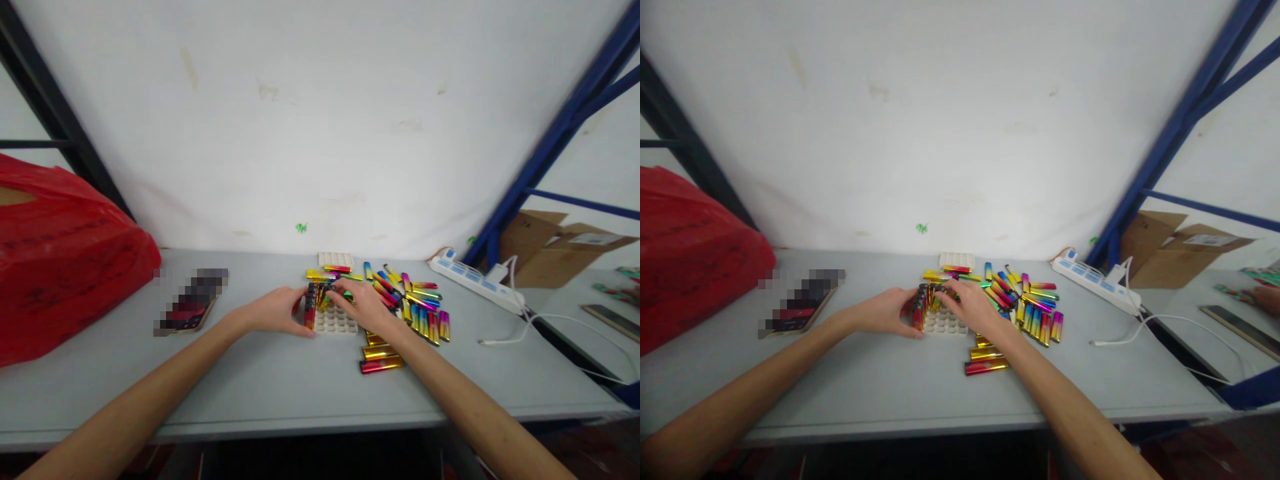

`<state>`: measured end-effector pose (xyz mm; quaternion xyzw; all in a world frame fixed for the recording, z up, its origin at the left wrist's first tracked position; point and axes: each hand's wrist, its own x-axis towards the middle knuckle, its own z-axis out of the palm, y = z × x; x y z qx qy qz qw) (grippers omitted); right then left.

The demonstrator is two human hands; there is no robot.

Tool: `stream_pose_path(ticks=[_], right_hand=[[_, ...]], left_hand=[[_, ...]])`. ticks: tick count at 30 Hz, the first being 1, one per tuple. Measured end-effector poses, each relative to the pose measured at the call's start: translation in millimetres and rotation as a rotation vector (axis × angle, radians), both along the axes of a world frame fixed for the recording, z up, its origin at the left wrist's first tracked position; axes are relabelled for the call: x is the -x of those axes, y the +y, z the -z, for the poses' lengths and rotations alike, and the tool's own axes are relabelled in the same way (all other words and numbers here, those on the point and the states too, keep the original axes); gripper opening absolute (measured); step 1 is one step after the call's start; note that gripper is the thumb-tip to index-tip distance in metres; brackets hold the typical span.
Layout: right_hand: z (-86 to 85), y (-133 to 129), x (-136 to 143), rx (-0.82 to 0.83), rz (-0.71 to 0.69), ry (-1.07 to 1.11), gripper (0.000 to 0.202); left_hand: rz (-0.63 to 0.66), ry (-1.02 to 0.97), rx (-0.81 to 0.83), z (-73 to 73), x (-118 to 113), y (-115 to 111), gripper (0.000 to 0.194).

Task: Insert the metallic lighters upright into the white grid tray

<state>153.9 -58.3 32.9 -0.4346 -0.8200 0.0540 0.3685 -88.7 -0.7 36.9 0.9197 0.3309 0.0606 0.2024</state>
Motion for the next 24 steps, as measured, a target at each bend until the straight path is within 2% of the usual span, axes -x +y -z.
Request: stream_pose_path(ticks=[6, 12, 17, 20, 22, 24], right_hand=[[2.3, -0.3, 2.2, 0.057, -0.023, -0.127, 0.021], [1.9, 2.2, 2.7, 0.012, 0.077, -0.237, 0.029], [3.4, 9.8, -9.0, 0.028, 0.080, -0.197, 0.037], [10.3, 20.6, -24.6, -0.004, 0.114, -0.164, 0.028], [16.6, 28.4, -34.4, -0.011, 0.099, -0.185, 0.019], [21.5, 33.8, -40.7, -0.002, 0.073, -0.207, 0.018]], left_hand=[[0.008, 0.001, 0.003, 0.9, 0.3, 1.5, 0.073], [-0.006, 0.034, -0.007, -3.3, -0.6, -1.3, 0.073], [-0.020, 0.050, -0.012, -6.1, -1.3, -3.1, 0.073], [-0.010, 0.047, -0.007, -7.6, -1.7, -3.8, 0.074], [-0.007, 0.043, -0.005, -8.8, -1.6, -3.9, 0.073], [0.000, 0.032, 0.009, -10.0, -0.7, -3.6, 0.072]])
